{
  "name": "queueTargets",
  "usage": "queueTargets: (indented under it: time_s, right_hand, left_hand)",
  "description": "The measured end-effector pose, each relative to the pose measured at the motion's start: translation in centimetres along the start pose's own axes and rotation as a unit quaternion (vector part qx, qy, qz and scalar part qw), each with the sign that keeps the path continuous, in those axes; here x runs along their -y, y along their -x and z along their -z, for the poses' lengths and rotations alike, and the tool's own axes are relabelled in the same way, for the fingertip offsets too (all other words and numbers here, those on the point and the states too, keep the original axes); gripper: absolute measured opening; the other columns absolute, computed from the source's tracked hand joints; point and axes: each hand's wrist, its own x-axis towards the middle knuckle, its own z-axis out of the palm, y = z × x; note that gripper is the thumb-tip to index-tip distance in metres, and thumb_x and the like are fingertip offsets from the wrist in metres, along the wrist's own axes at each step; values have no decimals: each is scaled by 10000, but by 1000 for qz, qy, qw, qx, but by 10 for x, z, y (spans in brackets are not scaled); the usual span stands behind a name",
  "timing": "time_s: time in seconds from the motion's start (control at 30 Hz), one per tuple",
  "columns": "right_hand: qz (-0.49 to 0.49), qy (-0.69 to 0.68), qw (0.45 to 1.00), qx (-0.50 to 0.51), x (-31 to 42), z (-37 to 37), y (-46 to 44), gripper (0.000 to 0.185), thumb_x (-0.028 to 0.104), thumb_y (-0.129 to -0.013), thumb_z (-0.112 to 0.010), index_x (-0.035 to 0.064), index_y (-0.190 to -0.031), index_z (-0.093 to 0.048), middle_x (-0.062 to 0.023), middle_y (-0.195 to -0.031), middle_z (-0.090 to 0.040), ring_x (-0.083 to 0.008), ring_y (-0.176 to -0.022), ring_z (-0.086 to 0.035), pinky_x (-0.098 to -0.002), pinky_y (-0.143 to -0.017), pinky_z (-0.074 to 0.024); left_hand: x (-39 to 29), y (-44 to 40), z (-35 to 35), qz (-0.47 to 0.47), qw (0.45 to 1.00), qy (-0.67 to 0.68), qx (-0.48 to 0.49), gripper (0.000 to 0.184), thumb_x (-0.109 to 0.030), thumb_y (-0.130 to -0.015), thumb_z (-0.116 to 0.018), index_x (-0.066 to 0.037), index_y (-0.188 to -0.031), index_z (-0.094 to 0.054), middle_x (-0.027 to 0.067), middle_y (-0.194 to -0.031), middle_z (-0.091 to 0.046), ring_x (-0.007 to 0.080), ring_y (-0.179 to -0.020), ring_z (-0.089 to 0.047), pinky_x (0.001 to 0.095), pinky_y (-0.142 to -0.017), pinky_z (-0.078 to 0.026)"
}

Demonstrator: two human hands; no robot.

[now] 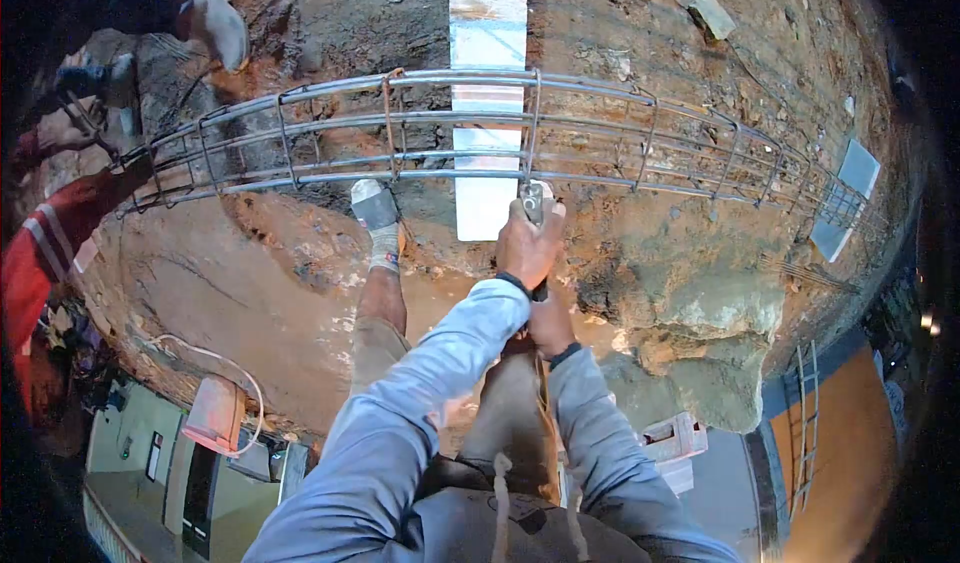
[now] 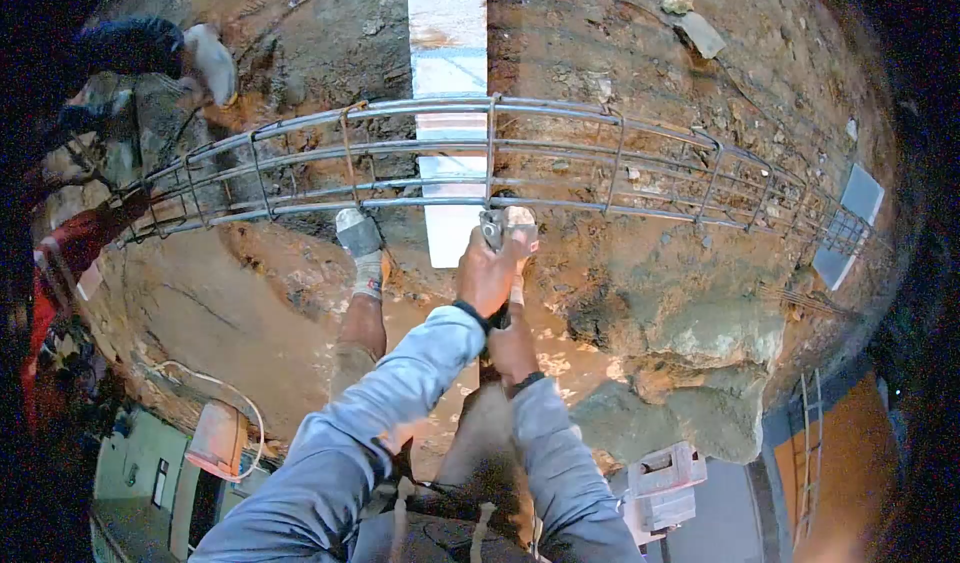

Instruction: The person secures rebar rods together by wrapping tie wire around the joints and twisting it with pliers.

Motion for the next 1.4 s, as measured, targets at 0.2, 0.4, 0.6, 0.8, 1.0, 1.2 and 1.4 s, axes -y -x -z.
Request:
queueTargets:
  time_s: [0.2,0.4,0.6,0.8,1.0,1.2,1.4]
  right_hand:
    - [-215,-362,816,396,26,51,-9,209,234,-845,-632,33,-872,-581,-88,-700,-595,-196,-604,-578,-341,-578,-477]
    - [-20,249,960,-127,25,15,17,525,249,-712,-711,1,-1109,-472,-230,-965,-607,-397,-925,-583,-460,-788,-447]
    - [-69,173,973,-137,6,-2,-7,321,291,-839,-553,17,-1006,-554,-253,-952,-609,-407,-904,-585,-457,-733,-455]
    - [34,274,960,-35,-17,16,-28,313,272,-758,-628,5,-917,-588,-213,-740,-627,-372,-713,-612,-451,-600,-456]
    - [-254,-387,778,424,27,49,-8,164,196,-798,-656,65,-768,-561,-44,-542,-513,-160,-433,-499,-297,-389,-385]
    - [-20,83,996,35,49,34,17,302,166,-773,-616,-5,-1018,-570,-121,-846,-642,-192,-759,-628,-338,-636,-494]
    - [86,-75,976,-187,-79,19,-31,157,163,-813,-578,14,-861,-562,-100,-732,-602,-255,-651,-576,-389,-593,-458]
  left_hand:
    - [1,-9,18,217,858,384,264,355,-342,-899,-543,-41,-1087,-545,51,-870,-635,114,-695,-617,238,-546,-501]
    - [13,-5,-25,137,933,323,76,286,-326,-887,-558,-46,-938,-580,-5,-644,-557,95,-480,-488,243,-442,-407]
    - [31,-15,-46,56,973,198,-107,432,-313,-866,-591,63,-1055,-494,140,-863,-616,200,-710,-622,282,-605,-496]
    - [11,1,-12,23,996,81,-24,419,-349,-801,-670,-1,-996,-541,105,-876,-624,202,-794,-605,316,-704,-470]
    - [-10,6,14,200,872,372,247,326,-334,-824,-667,-77,-992,-557,19,-731,-557,118,-608,-554,264,-516,-459]
    - [51,-15,-42,139,965,208,78,462,-412,-808,-649,-14,-1004,-521,75,-683,-561,185,-576,-534,335,-531,-448]
    - [9,4,-45,66,990,-20,-119,469,-394,-788,-658,4,-1009,-547,135,-799,-634,196,-741,-610,347,-647,-469]
